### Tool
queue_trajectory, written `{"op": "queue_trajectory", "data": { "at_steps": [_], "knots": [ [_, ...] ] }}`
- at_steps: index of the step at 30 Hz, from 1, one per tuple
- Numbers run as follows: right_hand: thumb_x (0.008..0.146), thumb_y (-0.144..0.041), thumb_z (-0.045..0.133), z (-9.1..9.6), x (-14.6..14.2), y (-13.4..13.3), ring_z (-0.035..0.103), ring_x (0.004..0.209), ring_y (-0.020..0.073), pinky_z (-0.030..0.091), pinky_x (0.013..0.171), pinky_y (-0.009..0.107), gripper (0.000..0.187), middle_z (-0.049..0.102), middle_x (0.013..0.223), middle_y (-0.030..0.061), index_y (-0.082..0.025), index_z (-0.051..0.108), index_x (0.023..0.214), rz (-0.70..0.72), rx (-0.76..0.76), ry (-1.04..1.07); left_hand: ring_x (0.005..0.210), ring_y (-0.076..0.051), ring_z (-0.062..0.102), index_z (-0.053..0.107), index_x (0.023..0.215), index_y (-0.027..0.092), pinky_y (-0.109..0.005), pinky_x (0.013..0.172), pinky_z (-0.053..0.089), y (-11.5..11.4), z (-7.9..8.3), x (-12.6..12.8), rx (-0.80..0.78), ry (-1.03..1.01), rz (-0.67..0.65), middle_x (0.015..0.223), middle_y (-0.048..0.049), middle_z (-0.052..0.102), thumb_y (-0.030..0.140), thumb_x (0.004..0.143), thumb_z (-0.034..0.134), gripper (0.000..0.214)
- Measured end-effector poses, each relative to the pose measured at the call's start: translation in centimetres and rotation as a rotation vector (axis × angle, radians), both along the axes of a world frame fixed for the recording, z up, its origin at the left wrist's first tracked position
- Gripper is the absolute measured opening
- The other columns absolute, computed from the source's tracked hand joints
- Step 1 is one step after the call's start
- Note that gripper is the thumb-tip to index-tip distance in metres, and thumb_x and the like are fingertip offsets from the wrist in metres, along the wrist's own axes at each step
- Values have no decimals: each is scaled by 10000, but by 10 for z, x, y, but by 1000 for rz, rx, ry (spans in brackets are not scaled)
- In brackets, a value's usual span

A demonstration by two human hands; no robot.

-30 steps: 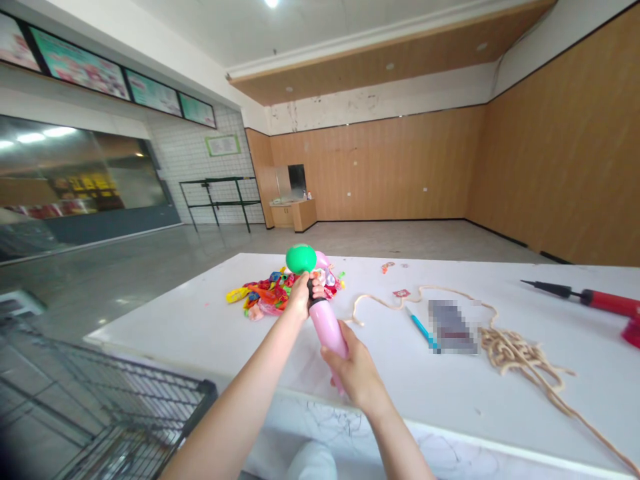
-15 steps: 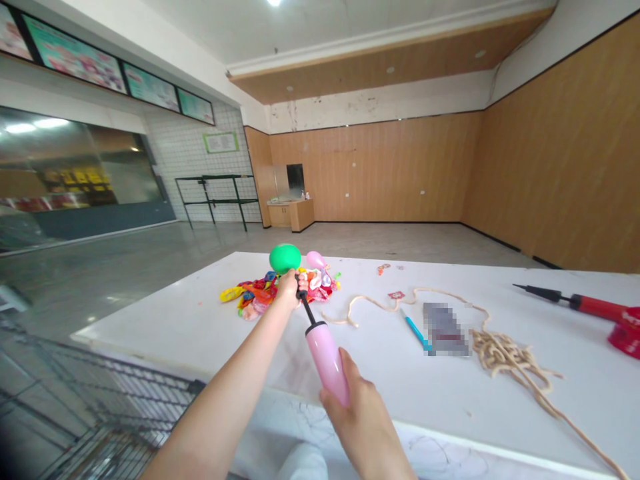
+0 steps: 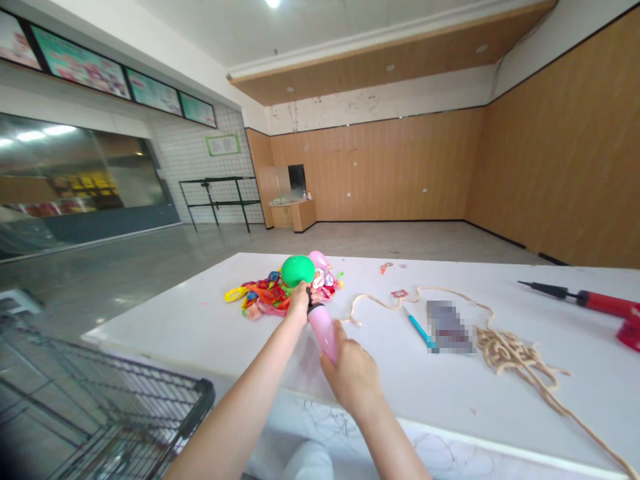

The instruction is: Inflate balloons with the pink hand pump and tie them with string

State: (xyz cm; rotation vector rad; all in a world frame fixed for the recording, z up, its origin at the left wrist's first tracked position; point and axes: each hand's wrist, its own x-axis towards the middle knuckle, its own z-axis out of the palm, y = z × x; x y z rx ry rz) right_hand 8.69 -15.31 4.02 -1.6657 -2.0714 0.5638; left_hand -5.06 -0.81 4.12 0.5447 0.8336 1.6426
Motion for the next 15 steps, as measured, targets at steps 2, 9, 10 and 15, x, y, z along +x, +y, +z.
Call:
{"op": "queue_trajectory", "data": {
  "at_steps": [2, 9, 10, 15],
  "knots": [
    [889, -340, 500, -3, 0, -3, 655, 1009, 283, 457, 823, 351, 675, 671, 1112, 176, -147, 262, 1490, 5, 4, -25, 316, -69, 311, 374, 629, 205, -198, 345, 232, 2, -2, 0, -18, 31, -1, 453, 54, 389, 131, 793, 447, 195],
    [899, -288, 484, -13, 32, -31, 662, 977, 276, 465, 803, 335, 645, 671, 1070, 168, -170, 264, 1493, 0, 13, -168, 319, -51, 298, 375, 662, 200, -167, 349, 196, 22, 2, -11, -52, -24, 54, 452, 63, 375, 91, 788, 421, 173],
    [896, -280, 486, -15, 38, -35, 661, 982, 276, 466, 807, 333, 644, 673, 1066, 162, -181, 267, 1494, 2, 18, -179, 316, -51, 301, 373, 664, 199, -165, 347, 192, 25, 4, -14, -57, -33, 68, 451, 64, 370, 89, 790, 412, 172],
    [893, -257, 473, -18, 50, -42, 672, 943, 291, 482, 767, 343, 637, 672, 1050, 142, -205, 277, 1496, -11, 29, -256, 313, -46, 308, 367, 665, 199, -163, 341, 200, 29, 5, -19, -50, -67, 105, 470, 69, 364, 121, 792, 441, 166]
  ]
}}
